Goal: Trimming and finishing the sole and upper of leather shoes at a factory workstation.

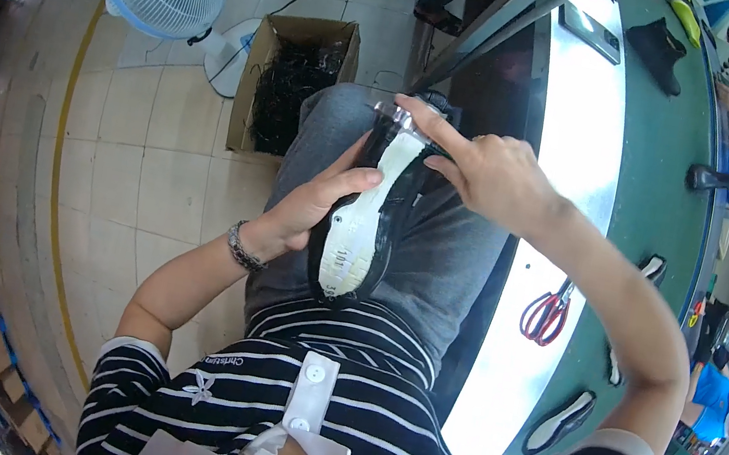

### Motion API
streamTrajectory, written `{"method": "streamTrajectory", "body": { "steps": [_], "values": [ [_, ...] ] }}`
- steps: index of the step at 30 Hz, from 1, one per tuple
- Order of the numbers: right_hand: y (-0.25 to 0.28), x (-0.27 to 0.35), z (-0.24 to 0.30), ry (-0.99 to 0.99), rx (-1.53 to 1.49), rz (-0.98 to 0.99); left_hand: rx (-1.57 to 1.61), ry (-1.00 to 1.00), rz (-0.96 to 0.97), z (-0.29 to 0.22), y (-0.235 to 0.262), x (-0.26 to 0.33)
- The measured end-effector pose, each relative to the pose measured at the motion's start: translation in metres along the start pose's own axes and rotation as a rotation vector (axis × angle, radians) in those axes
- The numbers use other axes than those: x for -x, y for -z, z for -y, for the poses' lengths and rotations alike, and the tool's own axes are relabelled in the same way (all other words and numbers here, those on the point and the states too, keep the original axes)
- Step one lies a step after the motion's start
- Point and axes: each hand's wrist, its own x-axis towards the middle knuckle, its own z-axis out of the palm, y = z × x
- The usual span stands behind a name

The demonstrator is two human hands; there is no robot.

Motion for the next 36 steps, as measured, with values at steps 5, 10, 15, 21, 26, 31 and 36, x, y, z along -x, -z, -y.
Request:
{"method": "streamTrajectory", "body": {
  "steps": [5, 10, 15, 21, 26, 31, 36],
  "values": [
    [-0.009, 0.020, 0.007, 0.250, -0.033, -0.336, -0.023, -0.016, -0.024, 0.000, 0.002, 0.005],
    [-0.004, 0.017, 0.017, 0.051, 0.163, -0.006, 0.047, -0.009, 0.019, -0.001, 0.006, 0.000],
    [-0.029, 0.020, 0.016, 0.217, -0.052, -0.282, 0.088, 0.136, 0.017, 0.000, 0.013, 0.001],
    [-0.014, 0.030, 0.030, 0.198, 0.115, -0.192, 0.114, 0.171, 0.055, -0.002, 0.016, 0.004],
    [-0.027, 0.029, 0.031, 0.068, -0.045, -0.042, 0.034, 0.121, 0.102, -0.009, 0.011, 0.006],
    [-0.021, 0.042, 0.045, 0.347, -0.104, -0.392, 0.082, 0.207, 0.166, 0.005, 0.026, 0.003],
    [-0.033, 0.041, 0.035, 0.067, -0.057, -0.043, 0.034, 0.059, 0.180, 0.013, 0.016, 0.020]
  ]
}}
